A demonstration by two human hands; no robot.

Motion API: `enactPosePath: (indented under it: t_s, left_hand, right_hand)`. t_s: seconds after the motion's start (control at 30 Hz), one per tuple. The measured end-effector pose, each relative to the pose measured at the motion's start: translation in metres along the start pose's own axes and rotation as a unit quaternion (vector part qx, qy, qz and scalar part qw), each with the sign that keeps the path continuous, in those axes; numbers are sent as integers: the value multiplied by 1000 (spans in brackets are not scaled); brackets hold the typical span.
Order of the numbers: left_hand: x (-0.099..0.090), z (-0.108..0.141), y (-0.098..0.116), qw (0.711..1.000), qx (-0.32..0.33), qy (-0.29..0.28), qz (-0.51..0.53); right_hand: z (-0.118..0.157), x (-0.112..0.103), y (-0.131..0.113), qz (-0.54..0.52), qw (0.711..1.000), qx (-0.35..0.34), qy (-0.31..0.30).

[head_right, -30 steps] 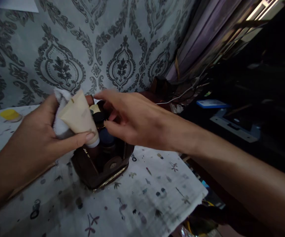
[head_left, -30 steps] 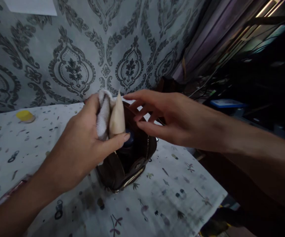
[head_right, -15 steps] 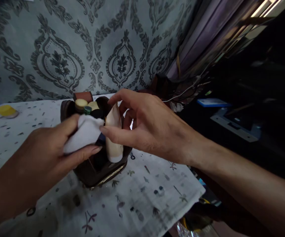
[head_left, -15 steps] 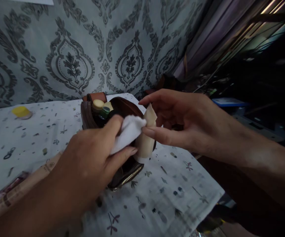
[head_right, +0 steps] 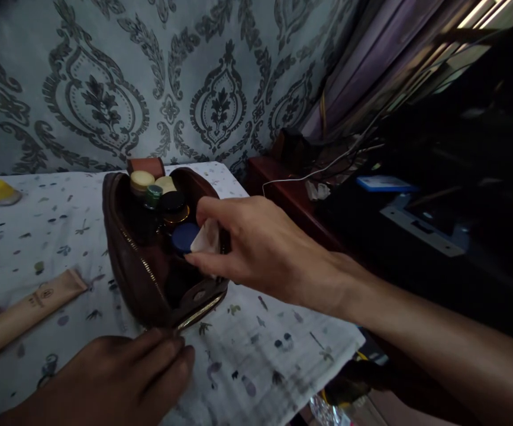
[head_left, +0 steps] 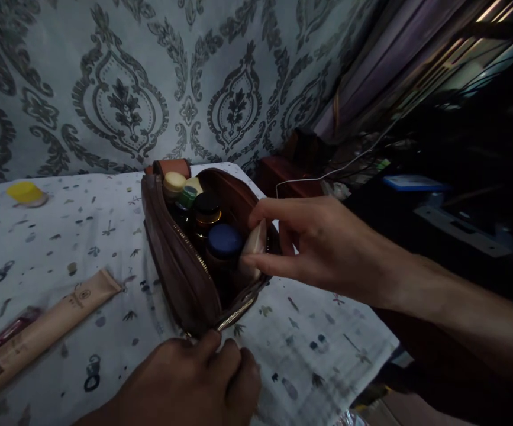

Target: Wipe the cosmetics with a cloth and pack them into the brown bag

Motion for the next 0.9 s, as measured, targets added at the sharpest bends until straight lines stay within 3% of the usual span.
enactPosePath:
  t_s: [0.2, 0.37, 0.63, 0.9]
  left_hand:
    - [8, 9, 1, 1000, 15, -2, -6]
    - [12, 13, 1, 1000, 11, -18, -4]
    - [7, 19, -3, 998, -34, -40, 32]
    - [11, 41, -10, 996, -67, -57, 25]
  right_hand:
    - [2, 19, 5, 96, 992, -22, -78]
    - [4, 23, 3, 153, 981, -24, -114]
    - [1, 20, -2, 160, 980, -28, -119]
    - [2, 16, -3, 137, 982, -26, -125]
Point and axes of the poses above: each hand's wrist, its own z-axis away from the middle knuckle, its own x-axis out of the palm, y = z × x, the point moved 1 cm from there along -z, towards the middle knuckle, and after that the axes turned 14 degrees about -x, right-handed, at the moved point
